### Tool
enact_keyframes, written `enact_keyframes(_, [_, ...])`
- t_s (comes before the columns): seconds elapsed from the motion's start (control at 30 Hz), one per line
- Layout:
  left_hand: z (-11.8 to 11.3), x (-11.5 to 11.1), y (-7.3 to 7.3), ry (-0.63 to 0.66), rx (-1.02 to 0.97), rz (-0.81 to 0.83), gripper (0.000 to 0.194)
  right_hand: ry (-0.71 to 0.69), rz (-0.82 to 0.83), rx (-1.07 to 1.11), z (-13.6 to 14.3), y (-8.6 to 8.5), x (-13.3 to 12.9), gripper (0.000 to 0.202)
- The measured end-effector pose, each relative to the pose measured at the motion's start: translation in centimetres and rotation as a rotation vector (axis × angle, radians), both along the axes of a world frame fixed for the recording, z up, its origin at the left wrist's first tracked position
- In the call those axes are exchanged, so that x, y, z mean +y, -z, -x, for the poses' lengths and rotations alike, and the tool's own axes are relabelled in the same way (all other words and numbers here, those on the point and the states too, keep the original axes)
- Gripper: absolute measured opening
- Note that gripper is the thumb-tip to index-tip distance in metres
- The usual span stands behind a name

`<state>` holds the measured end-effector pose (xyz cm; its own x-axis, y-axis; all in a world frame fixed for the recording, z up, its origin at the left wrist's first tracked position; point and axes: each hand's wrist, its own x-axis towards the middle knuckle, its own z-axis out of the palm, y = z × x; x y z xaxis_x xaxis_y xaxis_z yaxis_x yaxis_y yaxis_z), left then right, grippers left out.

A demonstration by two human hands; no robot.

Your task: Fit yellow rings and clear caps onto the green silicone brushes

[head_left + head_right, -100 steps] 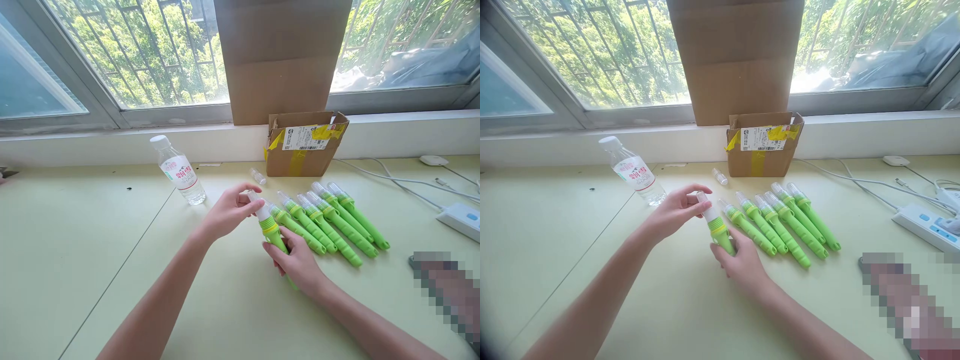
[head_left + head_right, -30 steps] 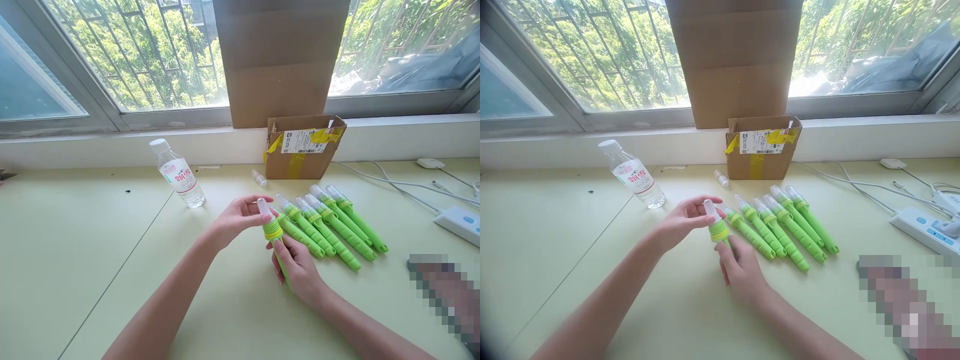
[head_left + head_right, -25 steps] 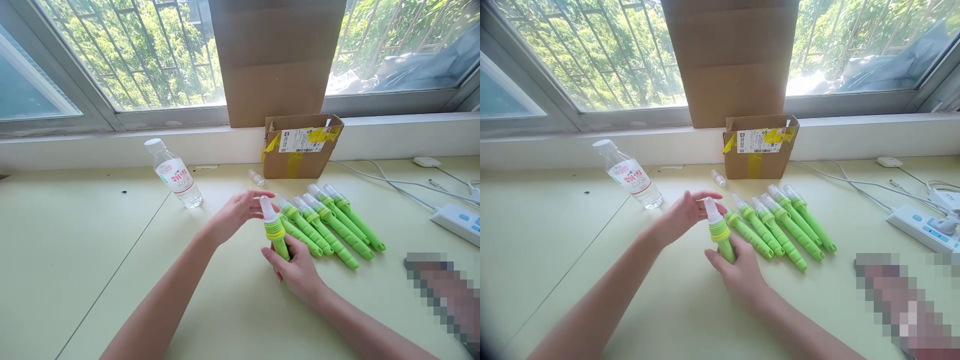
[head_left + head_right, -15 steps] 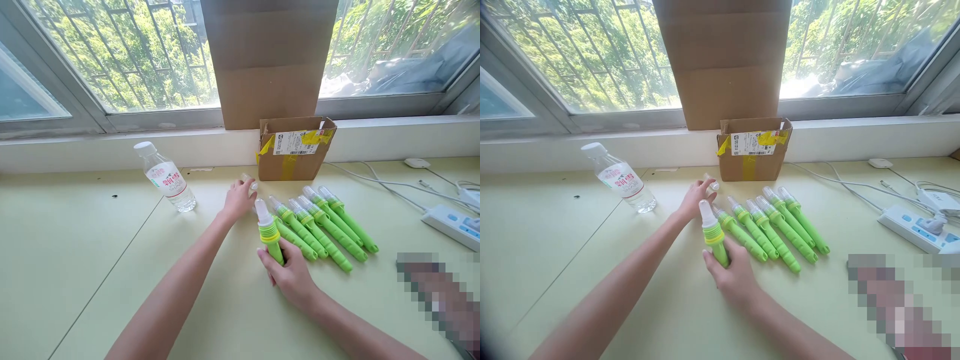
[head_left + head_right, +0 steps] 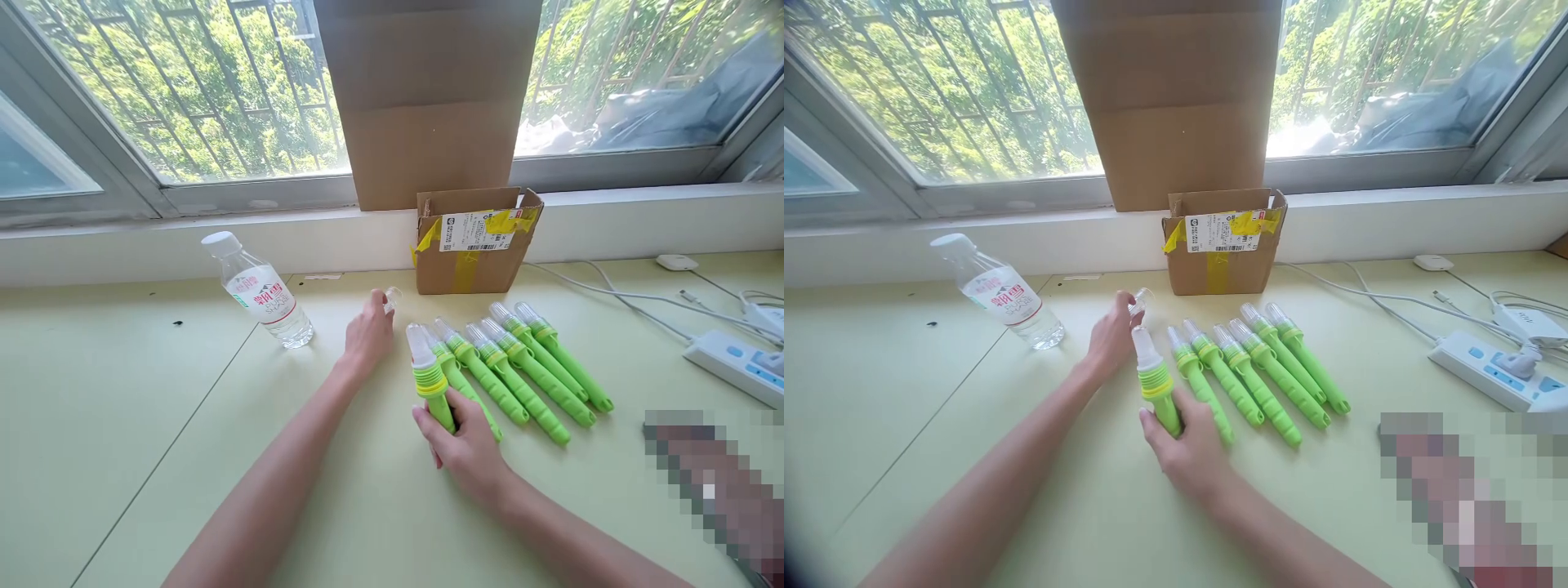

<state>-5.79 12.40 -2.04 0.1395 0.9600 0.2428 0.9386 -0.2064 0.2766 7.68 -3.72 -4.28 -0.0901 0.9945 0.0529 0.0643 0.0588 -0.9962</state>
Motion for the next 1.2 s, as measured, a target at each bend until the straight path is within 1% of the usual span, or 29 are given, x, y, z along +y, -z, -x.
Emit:
enact_keyframes(0.13, [2.8, -2.9, -0.1, -0.047, -0.028, -0.04, 0.034, 0.009, -0.003, -0.019, -0.1, 0.0, -0.1, 0.025])
enact_keyframes(0.17, [3.6, -3.6, -0.1, -0.071, -0.095, -0.064, 0.033, 0.011, 0.0, -0.024, -0.1, -0.1, -0.1, 0.025])
enact_keyframes(0.23, [5.0, -4.9, -0.1, -0.104, -0.31, -0.063, 0.03, 0.01, 0.017, -0.027, -0.1, -0.3, -0.1, 0.025])
enact_keyframes(0.33, [6.6, -6.3, 0.1, -0.154, -0.73, 0.03, 0.028, 0.002, 0.054, -0.015, -0.1, -0.5, -0.2, 0.023])
enact_keyframes(0.4, [7.1, -6.6, -0.1, -0.173, -0.868, 0.072, 0.029, 0.006, 0.066, -0.021, -0.1, -0.6, -0.3, 0.022])
enact_keyframes(0.47, [7.1, -6.7, -0.6, -0.181, -0.988, 0.084, 0.033, 0.004, 0.063, -0.047, -0.1, -0.6, -0.3, 0.023])
enact_keyframes(0.53, [6.7, -6.8, -1.5, -0.177, -1.192, 0.094, 0.035, -0.019, 0.043, -0.088, -0.1, -0.6, -0.3, 0.024])
enact_keyframes(0.6, [6.1, -7.1, -2.8, -0.127, -1.314, 0.123, 0.034, -0.063, 0.019, -0.142, -0.1, -0.5, -0.2, 0.024])
enact_keyframes(0.7, [5.0, -8.1, -4.8, 0.015, -1.314, 0.168, 0.038, -0.106, -0.019, -0.235, 0.0, -0.5, -0.2, 0.021])
enact_keyframes(0.77, [4.5, -8.7, -5.8, 0.1, -1.205, 0.192, 0.038, -0.114, -0.049, -0.288, 0.0, -0.6, -0.2, 0.02])
enact_keyframes(0.83, [4.2, -9.1, -6.5, 0.16, -1.102, 0.272, 0.034, -0.127, -0.076, -0.324, 0.0, -0.7, -0.2, 0.019])
enact_keyframes(0.9, [4.2, -9.2, -6.7, 0.194, -1.065, 0.344, 0.034, -0.138, -0.104, -0.341, 0.1, -0.7, -0.3, 0.022])
enact_keyframes(1.0, [4.0, -9.3, -6.0, 0.236, -1.026, 0.472, 0.033, -0.126, -0.137, -0.329, 0.1, -0.6, -0.6, 0.027])
enact_keyframes(1.07, [3.6, -9.4, -5.0, 0.241, -1.04, 0.544, 0.031, -0.092, -0.116, -0.308, 0.2, -0.5, -0.7, 0.021])
enact_keyframes(1.1, [3.2, -9.4, -4.4, 0.228, -1.086, 0.555, 0.03, -0.068, -0.085, -0.29, 0.2, -0.5, -0.8, 0.017])
enact_keyframes(1.13, [2.8, -9.4, -3.8, 0.213, -1.13, 0.556, 0.029, -0.049, -0.043, -0.266, 0.3, -0.4, -0.9, 0.016])
enact_keyframes(1.2, [1.9, -9.4, -2.5, 0.16, -1.213, 0.521, 0.032, -0.029, 0.046, -0.209, 0.3, -0.5, -0.9, 0.025])
